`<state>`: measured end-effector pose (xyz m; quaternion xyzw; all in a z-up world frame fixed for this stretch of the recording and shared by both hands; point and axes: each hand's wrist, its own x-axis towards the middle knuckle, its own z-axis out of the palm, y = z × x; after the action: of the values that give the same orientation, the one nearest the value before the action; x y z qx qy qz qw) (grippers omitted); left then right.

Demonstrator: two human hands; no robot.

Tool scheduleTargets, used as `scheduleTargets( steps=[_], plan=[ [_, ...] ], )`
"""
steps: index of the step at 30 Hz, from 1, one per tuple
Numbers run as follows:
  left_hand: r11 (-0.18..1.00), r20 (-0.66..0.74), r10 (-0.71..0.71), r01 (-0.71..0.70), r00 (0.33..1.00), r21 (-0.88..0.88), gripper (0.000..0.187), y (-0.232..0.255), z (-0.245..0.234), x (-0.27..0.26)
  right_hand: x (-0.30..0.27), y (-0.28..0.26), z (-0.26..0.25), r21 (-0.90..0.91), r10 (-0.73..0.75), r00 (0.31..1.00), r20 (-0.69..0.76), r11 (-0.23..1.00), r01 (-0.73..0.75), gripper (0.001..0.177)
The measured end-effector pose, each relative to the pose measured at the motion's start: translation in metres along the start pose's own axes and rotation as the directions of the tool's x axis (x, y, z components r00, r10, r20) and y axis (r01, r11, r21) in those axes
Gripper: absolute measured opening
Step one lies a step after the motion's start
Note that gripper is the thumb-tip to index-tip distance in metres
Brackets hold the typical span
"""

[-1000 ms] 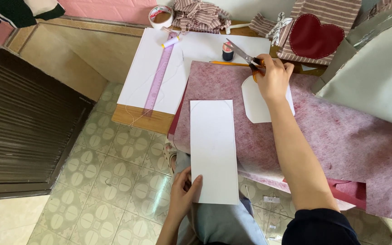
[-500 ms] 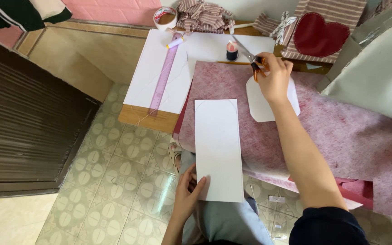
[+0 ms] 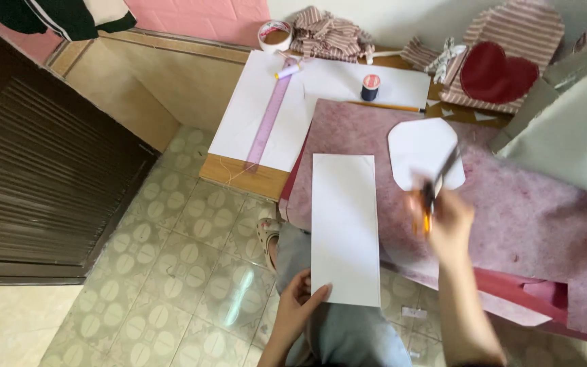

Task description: Trace a pattern onto paper and cut it out using scissors.

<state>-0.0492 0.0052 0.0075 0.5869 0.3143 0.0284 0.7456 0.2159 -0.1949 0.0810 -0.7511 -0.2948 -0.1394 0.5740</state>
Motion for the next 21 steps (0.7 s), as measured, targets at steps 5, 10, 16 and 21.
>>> scheduleTargets(
  steps=[5,10,16,21],
  plan=[
    [0.989,-0.017,0.085,-0.086,0.996,-0.124,0.038,-0.048,-0.008,0.020,-0.123,-0.022,-0.005,0.164,0.607,0.793,0.062,0.777,-0.608,0.034],
    [0.986,0.036,-0.056,0.061,0.998,-0.158,0.048,-0.030,-0.001,0.024,-0.175,-0.048,-0.010,0.147,0.709,0.684,0.170,0.669,-0.729,0.037],
    [0.987,0.118,-0.072,0.088,0.990,-0.137,0.044,-0.024,0.007,0.017,-0.193,-0.043,-0.005,0.100,0.748,0.631,0.207,0.625,-0.774,0.049],
    [0.952,0.055,0.046,-0.027,0.997,-0.306,0.046,-0.051,0.005,0.011,-0.192,-0.039,0.007,-0.020,0.600,0.777,0.190,0.794,-0.608,0.039]
  ],
)
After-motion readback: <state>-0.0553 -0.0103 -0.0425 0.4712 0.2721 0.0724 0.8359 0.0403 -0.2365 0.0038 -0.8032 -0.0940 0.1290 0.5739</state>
